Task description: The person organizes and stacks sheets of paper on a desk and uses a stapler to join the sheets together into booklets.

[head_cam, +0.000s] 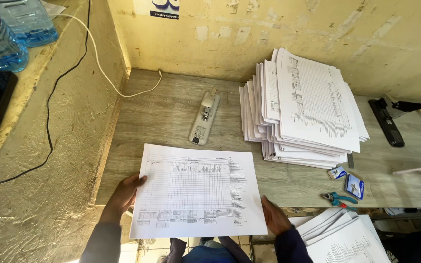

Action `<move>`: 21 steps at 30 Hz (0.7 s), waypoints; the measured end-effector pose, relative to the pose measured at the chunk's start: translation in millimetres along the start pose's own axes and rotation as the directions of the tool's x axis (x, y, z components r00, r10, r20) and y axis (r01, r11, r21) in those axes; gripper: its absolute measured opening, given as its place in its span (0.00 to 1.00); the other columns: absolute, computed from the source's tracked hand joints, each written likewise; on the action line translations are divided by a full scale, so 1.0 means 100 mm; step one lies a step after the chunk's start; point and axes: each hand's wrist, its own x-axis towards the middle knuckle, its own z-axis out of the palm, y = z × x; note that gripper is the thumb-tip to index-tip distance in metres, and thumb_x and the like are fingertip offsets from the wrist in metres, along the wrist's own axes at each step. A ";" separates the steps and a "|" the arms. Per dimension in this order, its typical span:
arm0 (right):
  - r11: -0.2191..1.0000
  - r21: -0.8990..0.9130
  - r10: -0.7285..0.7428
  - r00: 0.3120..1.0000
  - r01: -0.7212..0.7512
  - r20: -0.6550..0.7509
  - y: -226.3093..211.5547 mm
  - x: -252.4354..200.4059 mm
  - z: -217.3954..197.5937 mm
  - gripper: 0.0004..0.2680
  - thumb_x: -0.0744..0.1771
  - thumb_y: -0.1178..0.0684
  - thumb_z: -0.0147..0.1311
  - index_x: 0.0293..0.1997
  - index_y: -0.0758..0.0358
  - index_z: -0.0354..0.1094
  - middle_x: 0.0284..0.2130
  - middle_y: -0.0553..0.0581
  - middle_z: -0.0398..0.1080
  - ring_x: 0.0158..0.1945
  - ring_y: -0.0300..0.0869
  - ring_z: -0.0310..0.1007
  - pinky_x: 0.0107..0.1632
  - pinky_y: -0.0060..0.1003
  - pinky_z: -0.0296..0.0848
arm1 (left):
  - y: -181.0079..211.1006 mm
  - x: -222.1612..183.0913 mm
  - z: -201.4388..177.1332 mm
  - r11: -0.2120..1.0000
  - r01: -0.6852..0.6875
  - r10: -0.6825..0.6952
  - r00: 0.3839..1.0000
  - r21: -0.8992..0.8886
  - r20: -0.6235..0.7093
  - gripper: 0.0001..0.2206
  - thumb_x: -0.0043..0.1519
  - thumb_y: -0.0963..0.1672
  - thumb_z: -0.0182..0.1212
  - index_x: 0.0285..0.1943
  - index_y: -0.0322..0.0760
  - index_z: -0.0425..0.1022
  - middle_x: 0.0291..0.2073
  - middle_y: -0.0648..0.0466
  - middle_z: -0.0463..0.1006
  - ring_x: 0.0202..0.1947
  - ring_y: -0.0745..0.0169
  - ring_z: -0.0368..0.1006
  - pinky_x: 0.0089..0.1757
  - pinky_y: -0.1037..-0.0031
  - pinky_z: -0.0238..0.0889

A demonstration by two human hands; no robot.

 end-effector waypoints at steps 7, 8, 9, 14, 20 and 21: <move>0.861 -0.486 -0.244 0.961 0.152 -0.132 -0.19 0.63 -0.23 0.19 0.68 0.54 0.55 0.67 0.69 0.73 0.61 0.65 0.80 0.60 0.54 0.80 0.59 0.46 0.76 | 0.08 0.85 0.23 0.952 -0.062 0.129 0.969 0.301 -0.209 0.16 0.65 0.41 0.65 0.62 0.31 0.84 0.52 0.43 0.87 0.48 0.48 0.83 0.49 0.60 0.76; 0.870 -0.446 -0.292 0.949 0.210 -0.123 -0.12 0.64 -0.28 0.19 0.68 0.56 0.55 0.69 0.71 0.71 0.63 0.66 0.78 0.64 0.54 0.78 0.62 0.47 0.74 | 0.03 0.89 0.21 0.909 -0.093 0.186 0.963 0.406 -0.197 0.19 0.62 0.41 0.67 0.62 0.31 0.84 0.52 0.44 0.87 0.50 0.51 0.82 0.49 0.63 0.74; 0.874 -0.448 -0.268 0.956 0.189 -0.120 -0.13 0.58 -0.22 0.19 0.68 0.56 0.55 0.69 0.71 0.71 0.63 0.66 0.78 0.64 0.54 0.78 0.62 0.47 0.74 | 0.03 0.93 0.24 0.913 -0.070 0.168 0.962 0.401 -0.216 0.19 0.62 0.41 0.67 0.62 0.31 0.84 0.52 0.44 0.87 0.50 0.51 0.82 0.49 0.63 0.74; 0.887 -0.461 -0.119 0.981 0.036 -0.152 -0.28 0.36 -0.29 0.23 0.66 0.53 0.59 0.72 0.66 0.67 0.67 0.68 0.76 0.66 0.58 0.78 0.67 0.53 0.75 | 0.15 0.99 0.38 0.902 0.000 0.091 0.978 0.432 -0.189 0.16 0.67 0.42 0.61 0.63 0.35 0.83 0.57 0.48 0.86 0.53 0.51 0.82 0.51 0.62 0.75; 0.872 -0.488 0.027 0.999 -0.033 -0.019 -0.22 0.36 -0.33 0.24 0.63 0.43 0.64 0.66 0.61 0.73 0.56 0.61 0.83 0.51 0.51 0.84 0.49 0.49 0.85 | -0.01 0.58 -0.01 0.990 0.136 -0.137 0.990 0.044 0.023 0.23 0.58 0.40 0.70 0.65 0.30 0.81 0.58 0.38 0.86 0.56 0.40 0.81 0.56 0.54 0.72; 0.870 -0.491 0.030 0.999 -0.037 -0.023 -0.20 0.47 -0.28 0.24 0.63 0.43 0.64 0.66 0.61 0.73 0.56 0.61 0.83 0.51 0.51 0.84 0.49 0.49 0.85 | -0.03 0.63 0.08 0.989 0.140 -0.141 0.990 0.039 0.024 0.23 0.58 0.40 0.70 0.65 0.30 0.81 0.58 0.38 0.86 0.56 0.40 0.81 0.56 0.54 0.72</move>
